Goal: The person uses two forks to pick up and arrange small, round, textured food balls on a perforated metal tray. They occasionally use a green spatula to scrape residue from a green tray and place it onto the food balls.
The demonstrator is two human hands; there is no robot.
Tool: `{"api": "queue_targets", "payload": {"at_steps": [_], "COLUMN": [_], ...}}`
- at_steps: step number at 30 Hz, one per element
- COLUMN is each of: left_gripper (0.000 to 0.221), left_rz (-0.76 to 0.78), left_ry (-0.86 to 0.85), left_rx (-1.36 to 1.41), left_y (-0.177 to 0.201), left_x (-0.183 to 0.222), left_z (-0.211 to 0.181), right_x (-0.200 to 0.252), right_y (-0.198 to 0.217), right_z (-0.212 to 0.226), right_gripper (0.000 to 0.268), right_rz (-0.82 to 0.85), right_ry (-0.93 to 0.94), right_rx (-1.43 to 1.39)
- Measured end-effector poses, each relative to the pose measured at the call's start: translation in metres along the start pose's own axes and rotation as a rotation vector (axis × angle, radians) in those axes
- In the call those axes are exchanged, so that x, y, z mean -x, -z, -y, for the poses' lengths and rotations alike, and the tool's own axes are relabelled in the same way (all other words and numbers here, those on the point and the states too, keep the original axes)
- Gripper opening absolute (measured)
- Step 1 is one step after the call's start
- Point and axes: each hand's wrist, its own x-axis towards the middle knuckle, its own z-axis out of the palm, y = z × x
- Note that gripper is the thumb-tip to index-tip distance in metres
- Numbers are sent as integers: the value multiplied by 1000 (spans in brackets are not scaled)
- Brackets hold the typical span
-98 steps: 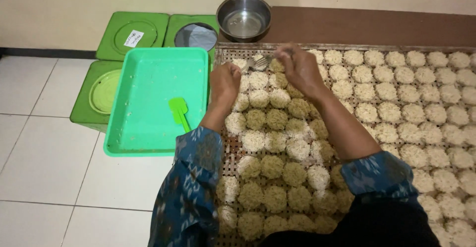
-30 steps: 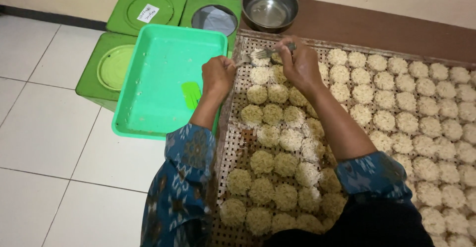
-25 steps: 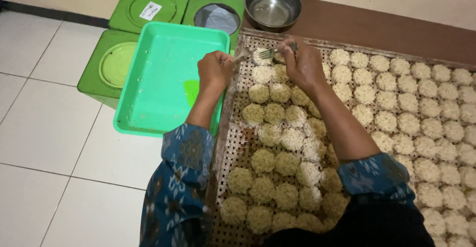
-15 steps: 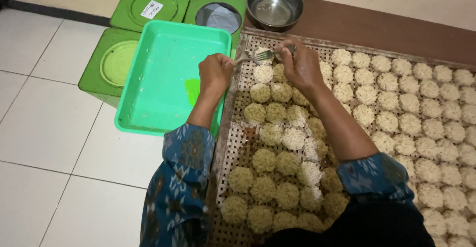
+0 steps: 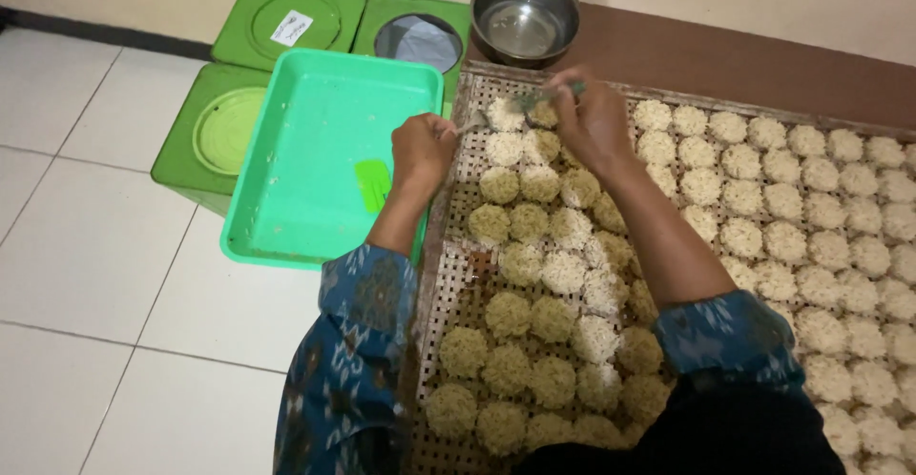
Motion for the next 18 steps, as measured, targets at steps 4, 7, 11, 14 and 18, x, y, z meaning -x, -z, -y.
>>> {"api": "queue_targets", "payload": {"at_steps": [4, 7, 11, 14, 18], "left_gripper": [11, 12, 13, 12, 10], "left_rz": [-16, -9, 5, -22, -118], "left_ry": [-42, -114, -135, -120, -209], "left_rx": [-4, 14, -2, -1, -13], "left_y": [18, 14, 18, 22, 14], "left_x": [7, 5, 9, 7, -12], "left_z": [-17, -13, -18, -16, -2], "right_x": [-7, -19, -24, -27, -28], "right_y": [11, 7, -3, -10, -9], "right_z": [20, 15, 18, 20, 25], "right_gripper": [21, 13, 11, 10, 12], "right_rz": [45, -26, 18, 52, 82], "right_ry": [-31, -128, -124, -172, -144], "right_rx": [-8, -70, -37, -23, 20]}}
